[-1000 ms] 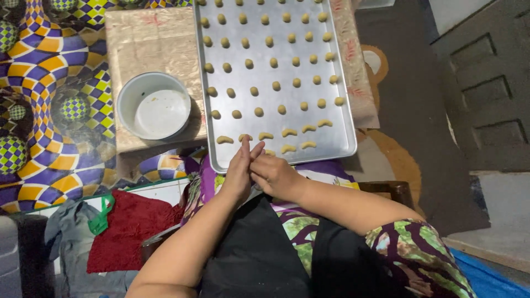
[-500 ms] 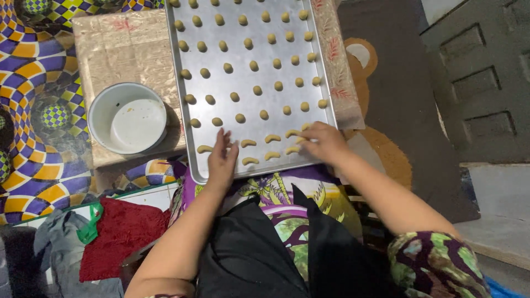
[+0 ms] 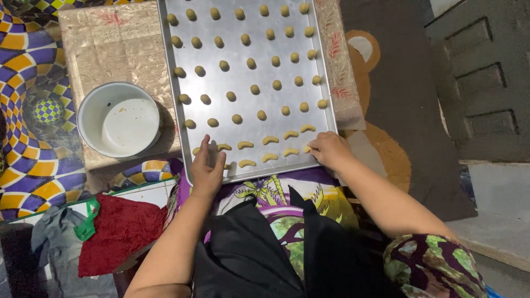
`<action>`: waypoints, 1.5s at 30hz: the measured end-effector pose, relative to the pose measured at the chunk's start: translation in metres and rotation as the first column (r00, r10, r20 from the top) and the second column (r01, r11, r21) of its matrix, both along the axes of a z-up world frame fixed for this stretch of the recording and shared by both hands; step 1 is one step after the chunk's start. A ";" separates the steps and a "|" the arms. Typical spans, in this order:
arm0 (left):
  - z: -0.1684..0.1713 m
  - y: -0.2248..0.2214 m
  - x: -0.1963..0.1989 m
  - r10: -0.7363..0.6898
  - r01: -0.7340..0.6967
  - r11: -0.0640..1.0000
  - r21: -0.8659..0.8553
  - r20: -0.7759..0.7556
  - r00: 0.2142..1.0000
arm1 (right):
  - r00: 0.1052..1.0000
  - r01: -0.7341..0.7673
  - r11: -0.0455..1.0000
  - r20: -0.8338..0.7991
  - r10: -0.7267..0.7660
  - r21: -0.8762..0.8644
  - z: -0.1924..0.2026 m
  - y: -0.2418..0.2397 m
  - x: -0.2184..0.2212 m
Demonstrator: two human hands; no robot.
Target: Shaping small portions of dough into crescent shapes by rolling them between palms and placing them on a baking tray.
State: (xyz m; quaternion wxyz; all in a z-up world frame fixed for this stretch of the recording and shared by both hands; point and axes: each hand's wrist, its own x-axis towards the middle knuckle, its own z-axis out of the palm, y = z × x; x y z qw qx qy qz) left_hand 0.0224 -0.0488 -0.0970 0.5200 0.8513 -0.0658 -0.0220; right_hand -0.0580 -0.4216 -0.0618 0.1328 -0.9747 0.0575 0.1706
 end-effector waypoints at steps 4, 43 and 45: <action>0.000 0.000 -0.001 0.002 -0.002 1.000 -0.014 -0.001 1.000 | 0.999 -0.043 0.998 -0.011 0.042 -0.055 -0.001 0.000 0.002; 0.011 -0.001 0.001 0.046 -0.047 0.998 -0.043 -0.008 0.999 | 0.964 0.091 0.969 0.265 -0.028 -0.229 -0.030 -0.035 0.016; 0.013 -0.001 0.002 0.043 -0.043 0.998 -0.038 -0.008 0.999 | 0.969 0.097 0.966 0.244 -0.037 -0.240 -0.023 -0.029 0.015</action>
